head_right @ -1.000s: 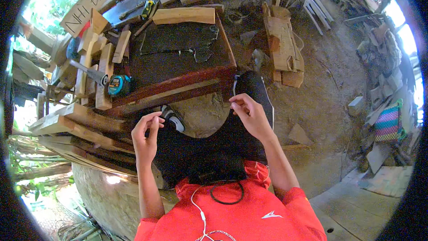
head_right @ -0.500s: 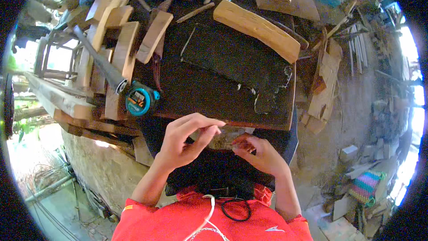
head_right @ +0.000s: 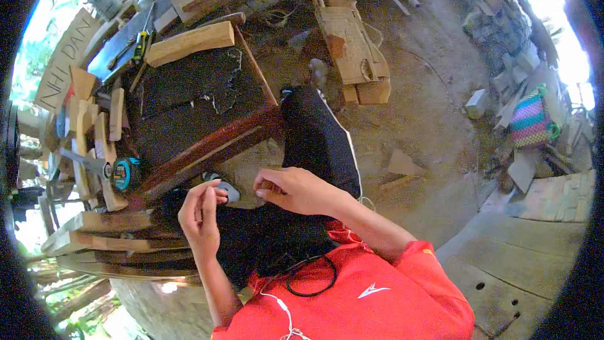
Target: Measure, cut, and sand small wooden blocks in a workshop.
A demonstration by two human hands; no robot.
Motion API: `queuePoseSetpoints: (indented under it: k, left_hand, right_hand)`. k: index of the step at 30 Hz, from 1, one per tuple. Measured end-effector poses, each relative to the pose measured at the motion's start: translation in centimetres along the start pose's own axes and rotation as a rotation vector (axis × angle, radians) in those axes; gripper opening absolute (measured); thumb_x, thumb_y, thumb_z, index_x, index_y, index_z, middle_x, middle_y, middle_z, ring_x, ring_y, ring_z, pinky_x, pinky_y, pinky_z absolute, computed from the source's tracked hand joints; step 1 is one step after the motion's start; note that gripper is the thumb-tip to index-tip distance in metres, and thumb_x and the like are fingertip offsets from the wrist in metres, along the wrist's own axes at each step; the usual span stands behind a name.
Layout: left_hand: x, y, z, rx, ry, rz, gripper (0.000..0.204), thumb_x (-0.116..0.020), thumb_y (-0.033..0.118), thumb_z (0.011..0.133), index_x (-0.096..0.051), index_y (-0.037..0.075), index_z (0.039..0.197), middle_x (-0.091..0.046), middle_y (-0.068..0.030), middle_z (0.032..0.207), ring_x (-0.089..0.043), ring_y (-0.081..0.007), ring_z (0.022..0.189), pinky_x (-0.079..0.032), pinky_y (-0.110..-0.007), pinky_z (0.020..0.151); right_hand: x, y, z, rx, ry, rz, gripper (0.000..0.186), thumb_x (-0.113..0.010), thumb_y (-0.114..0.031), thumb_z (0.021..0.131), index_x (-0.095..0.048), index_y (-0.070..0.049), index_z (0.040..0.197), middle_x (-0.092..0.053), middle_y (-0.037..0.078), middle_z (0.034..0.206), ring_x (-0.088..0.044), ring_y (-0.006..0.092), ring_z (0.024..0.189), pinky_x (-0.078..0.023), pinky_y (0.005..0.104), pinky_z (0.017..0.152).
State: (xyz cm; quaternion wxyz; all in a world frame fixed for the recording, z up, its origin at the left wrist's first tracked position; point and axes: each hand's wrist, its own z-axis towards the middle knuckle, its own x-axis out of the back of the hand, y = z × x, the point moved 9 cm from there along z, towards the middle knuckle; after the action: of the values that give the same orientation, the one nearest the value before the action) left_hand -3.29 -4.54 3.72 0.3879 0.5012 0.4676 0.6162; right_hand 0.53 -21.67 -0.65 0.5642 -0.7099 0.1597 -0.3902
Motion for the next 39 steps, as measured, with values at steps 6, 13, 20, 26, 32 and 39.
queuePoseSetpoints:
  k: [6, 13, 20, 26, 32, 39]
  left_hand:
    - [-2.7, 0.9, 0.1, -0.035, -0.107, 0.081, 0.019, -0.056, 0.009, 0.101, -0.068, -0.002, 0.111, -0.070, -0.0075, 0.090, -0.065, -0.0105, 0.081, -0.051, -0.024, 0.077]
    - [-3.8, -0.2, 1.5, 0.012, -0.113, 0.074, 0.020, -0.055, 0.011, 0.101, -0.068, -0.001, 0.110, -0.070, -0.0075, 0.090, -0.064, -0.0103, 0.081, -0.051, -0.024, 0.077]
    - [-5.4, -3.0, 2.8, 0.099, -0.177, 0.102, 0.019, -0.056, 0.012, 0.101, -0.068, -0.001, 0.110, -0.070, -0.0061, 0.090, -0.063, -0.0096, 0.082, -0.050, -0.024, 0.077]
    - [-10.6, -2.9, 4.5, 0.083, -0.283, 0.138, 0.015, -0.062, 0.011, 0.097, -0.071, 0.004, 0.107, -0.073, -0.0080, 0.089, -0.068, -0.0132, 0.079, -0.051, -0.027, 0.075]
    - [-19.5, -4.1, 5.3, 0.205, -0.603, 0.063, 0.023, -0.062, 0.019, 0.098, -0.067, 0.005, 0.117, -0.072, -0.0122, 0.100, -0.069, -0.0181, 0.086, -0.053, -0.031, 0.077]
    - [-23.5, -3.3, 5.9, -0.017, -0.620, 0.013, 0.024, -0.062, 0.020, 0.096, -0.064, 0.003, 0.113, -0.067, -0.0167, 0.102, -0.067, -0.0299, 0.090, -0.053, -0.037, 0.082]
  right_hand:
    - [1.1, 1.3, -1.8, -0.034, 0.026, 0.108, 0.018, -0.061, -0.018, 0.097, -0.060, -0.003, 0.108, -0.066, 0.014, 0.084, -0.067, 0.0278, 0.078, -0.052, 0.0380, 0.071]
    - [2.1, 2.7, 0.4, 0.009, 0.020, 0.092, 0.017, -0.059, -0.017, 0.099, -0.060, -0.003, 0.109, -0.066, 0.016, 0.086, -0.065, 0.0296, 0.080, -0.050, 0.0379, 0.072]
    - [3.5, 4.4, 1.9, 0.019, 0.070, 0.083, 0.019, -0.060, -0.018, 0.098, -0.060, -0.002, 0.109, -0.067, 0.018, 0.088, -0.067, 0.0326, 0.081, -0.051, 0.0408, 0.073]
    - [11.0, 9.9, 0.4, -0.152, 0.395, 0.421, 0.022, -0.056, -0.016, 0.101, -0.060, -0.002, 0.117, -0.067, 0.006, 0.091, -0.064, 0.0124, 0.084, -0.053, 0.0290, 0.076]
    - [18.9, 17.8, -0.3, -0.179, 0.828, 0.177, 0.029, -0.062, -0.013, 0.096, -0.057, -0.001, 0.122, -0.069, 0.007, 0.092, -0.065, 0.0163, 0.085, -0.052, 0.0303, 0.082]
    - [29.8, 26.9, 6.3, -0.571, 1.145, -0.658, 0.100, -0.054, -0.074, 0.086, -0.024, -0.008, 0.155, -0.022, 0.032, 0.155, -0.024, 0.0462, 0.143, -0.020, 0.0611, 0.114]
